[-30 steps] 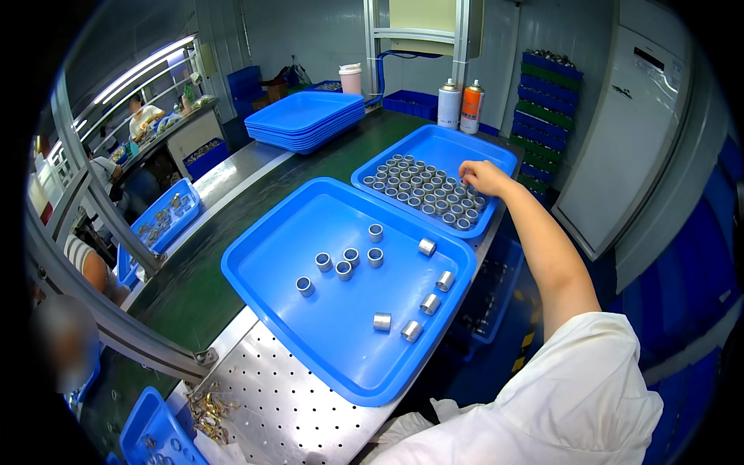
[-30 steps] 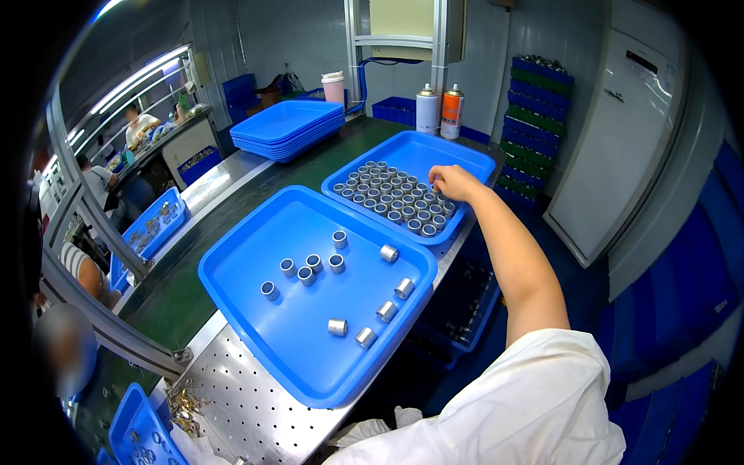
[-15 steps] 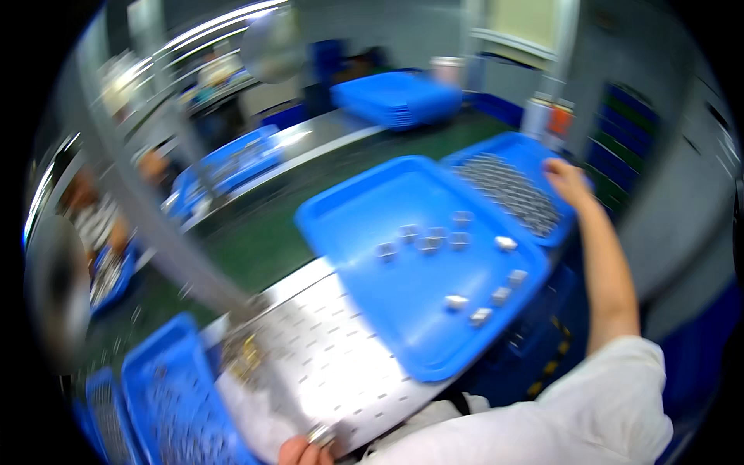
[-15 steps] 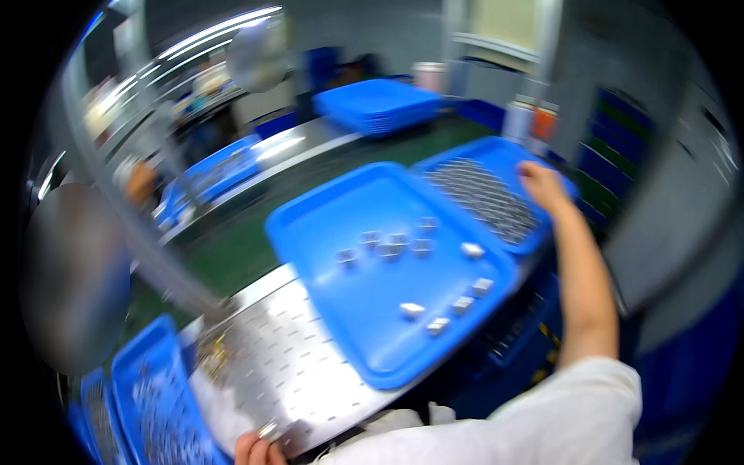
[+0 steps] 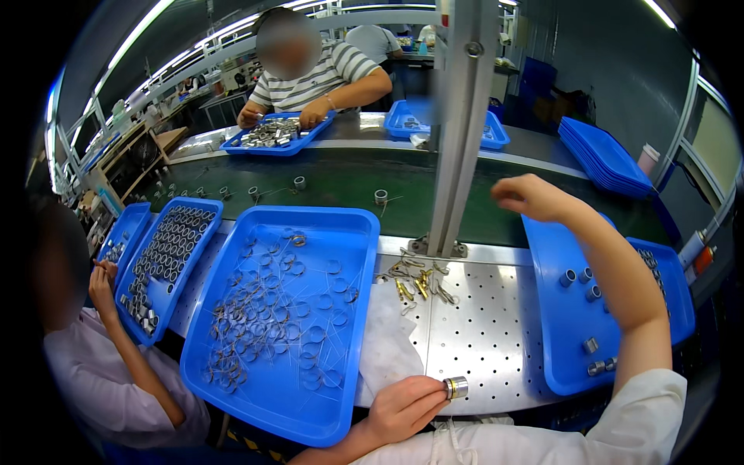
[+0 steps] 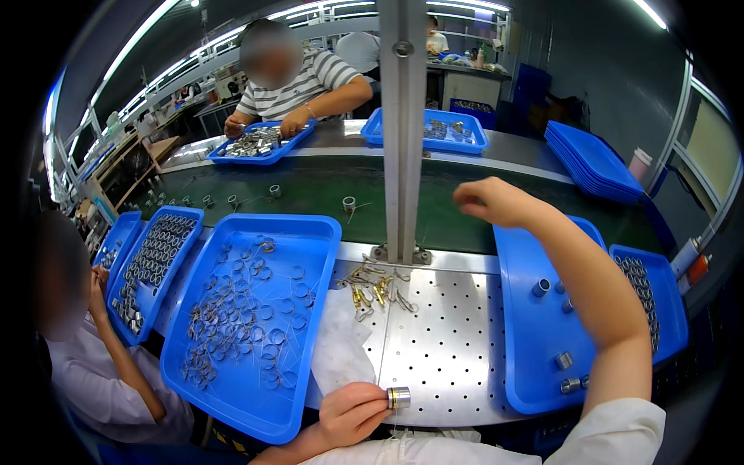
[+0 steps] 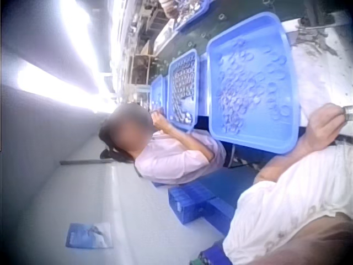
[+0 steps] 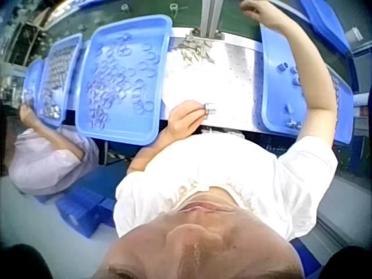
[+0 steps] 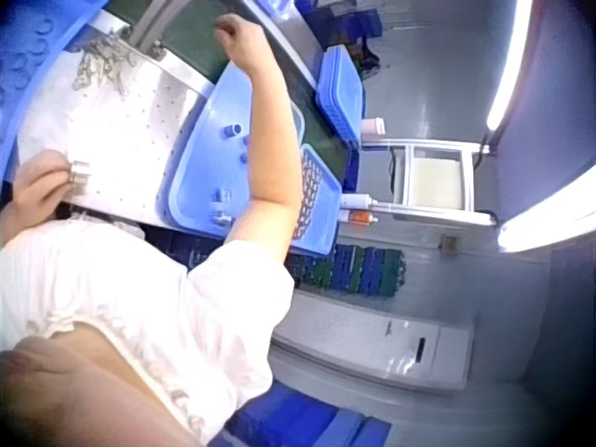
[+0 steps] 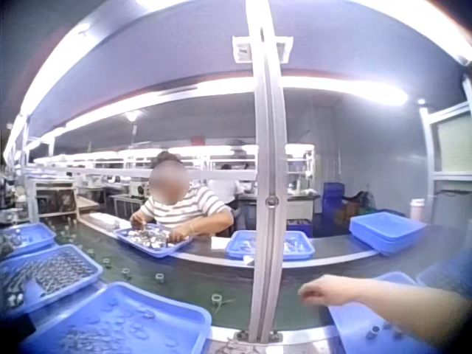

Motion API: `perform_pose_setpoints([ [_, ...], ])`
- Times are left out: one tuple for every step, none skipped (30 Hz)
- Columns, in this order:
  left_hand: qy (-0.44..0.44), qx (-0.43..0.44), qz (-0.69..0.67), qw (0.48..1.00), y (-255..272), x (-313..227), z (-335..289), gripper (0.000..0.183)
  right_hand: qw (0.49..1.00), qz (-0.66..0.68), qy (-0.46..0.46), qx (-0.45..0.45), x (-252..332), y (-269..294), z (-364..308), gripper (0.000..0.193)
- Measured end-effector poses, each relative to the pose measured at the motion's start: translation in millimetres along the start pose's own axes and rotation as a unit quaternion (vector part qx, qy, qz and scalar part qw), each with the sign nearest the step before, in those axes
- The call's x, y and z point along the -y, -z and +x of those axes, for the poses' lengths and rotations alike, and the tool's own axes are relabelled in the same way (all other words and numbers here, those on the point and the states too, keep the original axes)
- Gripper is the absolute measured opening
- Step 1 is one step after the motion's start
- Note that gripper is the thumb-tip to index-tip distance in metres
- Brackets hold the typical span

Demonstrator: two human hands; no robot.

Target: The person repeatedly picks small cylindrical metal parts from blue trays and assembles them by hand, inserting a small ring or clip into each cylinder. They place the assembled units back into a tray. The process is repetitive and performed one at a time.

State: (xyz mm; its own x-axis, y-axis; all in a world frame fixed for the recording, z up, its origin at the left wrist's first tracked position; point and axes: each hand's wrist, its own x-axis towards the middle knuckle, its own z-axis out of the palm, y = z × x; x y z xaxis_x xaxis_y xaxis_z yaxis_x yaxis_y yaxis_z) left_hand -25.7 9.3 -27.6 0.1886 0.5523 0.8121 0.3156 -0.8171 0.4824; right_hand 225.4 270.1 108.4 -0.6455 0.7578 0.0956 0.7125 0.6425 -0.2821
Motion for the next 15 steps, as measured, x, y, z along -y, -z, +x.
perform_pose_setpoints([
  [0.004,-0.001,-0.007,1.000,-0.4,0.4,1.2,0.020,0.999,0.004,-0.002,0.033,-10.2,-6.3,29.4,0.020],
  [0.005,0.004,-0.014,1.000,-0.6,1.0,1.4,0.020,0.998,0.008,-0.005,0.065,-18.8,-15.2,56.4,0.021],
  [0.004,0.010,-0.021,1.000,-0.4,1.5,1.7,0.020,0.998,0.038,0.030,0.042,-32.6,-30.5,81.9,0.023],
  [0.003,0.016,-0.029,0.999,-0.1,3.6,1.6,0.020,0.995,0.068,0.065,0.020,-42.9,-45.8,105.1,0.025],
  [-0.009,0.017,-0.010,1.000,2.2,6.5,-0.4,0.020,0.987,0.135,0.089,0.021,-36.7,-64.7,130.0,0.027],
  [-0.011,0.017,-0.005,1.000,2.7,5.1,-0.9,0.020,0.974,0.197,0.105,0.030,-25.6,-79.3,148.4,0.029],
  [-0.012,0.017,0.006,1.000,5.6,-0.4,-1.0,0.020,0.980,0.132,0.146,0.036,-4.4,-87.8,163.8,0.030],
  [-0.013,0.018,0.013,1.000,7.1,-3.9,-0.6,0.020,0.980,0.064,0.182,0.041,12.5,-93.7,171.5,0.030],
  [-0.021,0.043,0.006,0.999,10.1,-3.2,1.2,0.023,0.978,0.063,0.188,0.058,20.4,-98.9,176.4,0.030],
  [-0.037,0.043,0.005,0.998,10.2,-1.2,2.6,0.023,0.971,-0.002,0.237,0.034,16.4,-106.7,182.6,0.029],
  [-0.049,0.045,0.005,0.998,10.3,-0.6,2.5,0.023,0.975,-0.011,0.217,0.047,20.3,-107.7,185.9,0.027],
  [-0.062,0.046,0.004,0.997,10.0,-0.1,2.1,0.023,0.979,-0.020,0.196,0.058,24.6,-106.9,188.2,0.025],
  [-0.065,0.038,0.007,0.997,9.4,0.2,1.4,0.023,0.978,-0.022,0.199,0.058,26.7,-108.2,191.8,0.024],
  [-0.063,0.043,0.007,0.997,10.1,0.0,1.6,0.023,0.979,-0.026,0.196,0.057,25.8,-106.5,192.3,0.022],
  [-0.062,0.049,0.007,0.997,11.9,-0.5,1.7,0.024,0.979,-0.029,0.193,0.056,24.8,-106.1,190.9,0.021],
])
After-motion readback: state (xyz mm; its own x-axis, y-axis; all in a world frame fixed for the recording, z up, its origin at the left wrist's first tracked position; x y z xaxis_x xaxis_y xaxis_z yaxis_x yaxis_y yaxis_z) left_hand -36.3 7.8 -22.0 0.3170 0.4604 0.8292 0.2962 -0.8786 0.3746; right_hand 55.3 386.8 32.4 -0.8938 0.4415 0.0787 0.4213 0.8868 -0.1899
